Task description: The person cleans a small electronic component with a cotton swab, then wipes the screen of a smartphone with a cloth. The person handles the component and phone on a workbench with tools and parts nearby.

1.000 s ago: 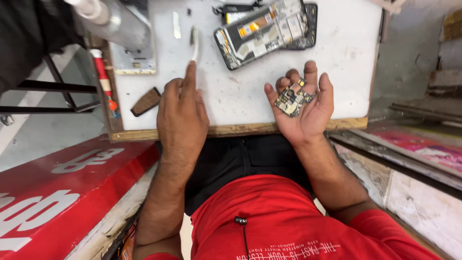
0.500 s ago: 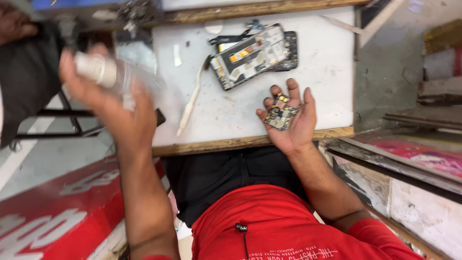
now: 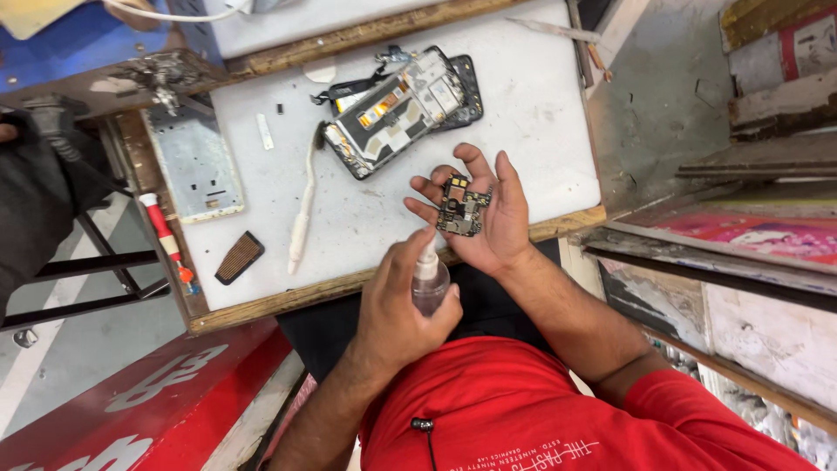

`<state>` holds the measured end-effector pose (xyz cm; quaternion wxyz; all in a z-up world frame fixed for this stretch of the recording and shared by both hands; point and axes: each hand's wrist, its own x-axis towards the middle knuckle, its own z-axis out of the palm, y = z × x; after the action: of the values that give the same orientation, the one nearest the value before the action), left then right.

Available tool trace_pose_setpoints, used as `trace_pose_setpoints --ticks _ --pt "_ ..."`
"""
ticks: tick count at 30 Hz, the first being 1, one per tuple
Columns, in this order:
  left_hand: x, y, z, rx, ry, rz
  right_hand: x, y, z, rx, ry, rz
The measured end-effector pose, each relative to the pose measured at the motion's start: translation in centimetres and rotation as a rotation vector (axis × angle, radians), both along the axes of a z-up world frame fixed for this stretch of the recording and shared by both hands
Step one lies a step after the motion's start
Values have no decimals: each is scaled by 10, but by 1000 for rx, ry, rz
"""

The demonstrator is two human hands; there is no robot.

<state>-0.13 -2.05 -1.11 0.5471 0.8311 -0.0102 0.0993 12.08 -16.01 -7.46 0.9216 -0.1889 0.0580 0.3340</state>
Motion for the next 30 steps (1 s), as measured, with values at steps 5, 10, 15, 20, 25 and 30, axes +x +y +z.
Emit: trace_pose_setpoints --ticks 5,10,15,20,25,30 --pt "8 -8 0 90 -46 -3 1 -2 -1 6 -21 23" --pt "3 -11 0 36 -94 -81 0 1 -1 -9 9 37" --pt "-5 -13 -8 -13 -128 -114 -1 -2 -2 5 31 47" --pt "-5 -11 -9 -14 -146 -70 0 -1 2 5 45 34" --pt "-6 29 -3 209 -136 155 -1 -3 -1 -16 72 28" --pt "17 157 -18 451 -357 510 -1 -8 -4 46 11 66"
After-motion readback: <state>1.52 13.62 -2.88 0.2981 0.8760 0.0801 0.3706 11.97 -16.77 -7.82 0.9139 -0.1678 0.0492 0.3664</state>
